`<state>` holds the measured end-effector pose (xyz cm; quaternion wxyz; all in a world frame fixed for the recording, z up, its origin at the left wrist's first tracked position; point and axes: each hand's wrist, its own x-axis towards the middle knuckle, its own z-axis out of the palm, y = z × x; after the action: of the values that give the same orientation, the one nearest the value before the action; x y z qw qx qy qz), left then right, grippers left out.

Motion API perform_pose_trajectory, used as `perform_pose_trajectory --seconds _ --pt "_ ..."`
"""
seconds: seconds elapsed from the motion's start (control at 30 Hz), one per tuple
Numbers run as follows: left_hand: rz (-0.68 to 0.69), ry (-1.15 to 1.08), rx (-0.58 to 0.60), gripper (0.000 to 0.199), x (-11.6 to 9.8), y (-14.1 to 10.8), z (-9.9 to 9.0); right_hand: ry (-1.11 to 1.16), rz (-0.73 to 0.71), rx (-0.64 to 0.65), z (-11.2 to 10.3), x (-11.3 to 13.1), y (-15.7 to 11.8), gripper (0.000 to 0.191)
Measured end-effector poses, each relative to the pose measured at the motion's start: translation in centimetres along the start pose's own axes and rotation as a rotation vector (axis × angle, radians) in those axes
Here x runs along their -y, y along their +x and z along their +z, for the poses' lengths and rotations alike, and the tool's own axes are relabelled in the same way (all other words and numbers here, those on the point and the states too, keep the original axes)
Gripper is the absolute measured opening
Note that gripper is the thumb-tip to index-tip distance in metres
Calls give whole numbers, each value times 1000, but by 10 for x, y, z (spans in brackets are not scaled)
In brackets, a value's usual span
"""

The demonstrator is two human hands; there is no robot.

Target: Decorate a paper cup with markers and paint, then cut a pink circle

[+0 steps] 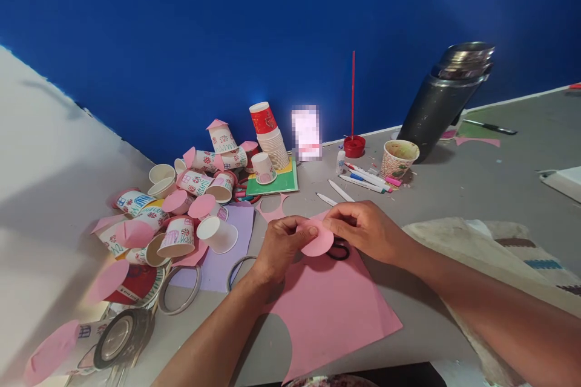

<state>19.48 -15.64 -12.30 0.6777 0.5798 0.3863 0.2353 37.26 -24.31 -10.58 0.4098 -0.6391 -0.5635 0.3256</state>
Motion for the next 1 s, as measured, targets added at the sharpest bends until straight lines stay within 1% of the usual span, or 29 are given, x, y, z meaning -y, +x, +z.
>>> perform_pose_trajectory --seconds 0.07,0.17,0.3,0.43,0.53,0.7,0.8,1.0 --pt "-20 -46 18 36 2 2 -2 106 21 23 -3 1 1 32" --pt "-25 -89 18 36 5 4 -4 182 52 69 -6 0 3 35" --pt "-32 -124 6 38 5 5 -4 198 36 92 -5 -1 2 30" --pt "-23 -129 67 37 5 4 -4 182 15 69 -3 -1 2 27" --pt "19 -116 92 34 5 3 -4 212 25 70 -2 -1 2 26" --pt "64 -74 62 31 2 2 -1 268 33 82 0 -2 2 20" --pt "65 -53 36 32 0 2 0 281 37 100 0 -3 1 20" --pt "45 -95 -14 36 3 3 0 312 15 99 -1 -2 0 25"
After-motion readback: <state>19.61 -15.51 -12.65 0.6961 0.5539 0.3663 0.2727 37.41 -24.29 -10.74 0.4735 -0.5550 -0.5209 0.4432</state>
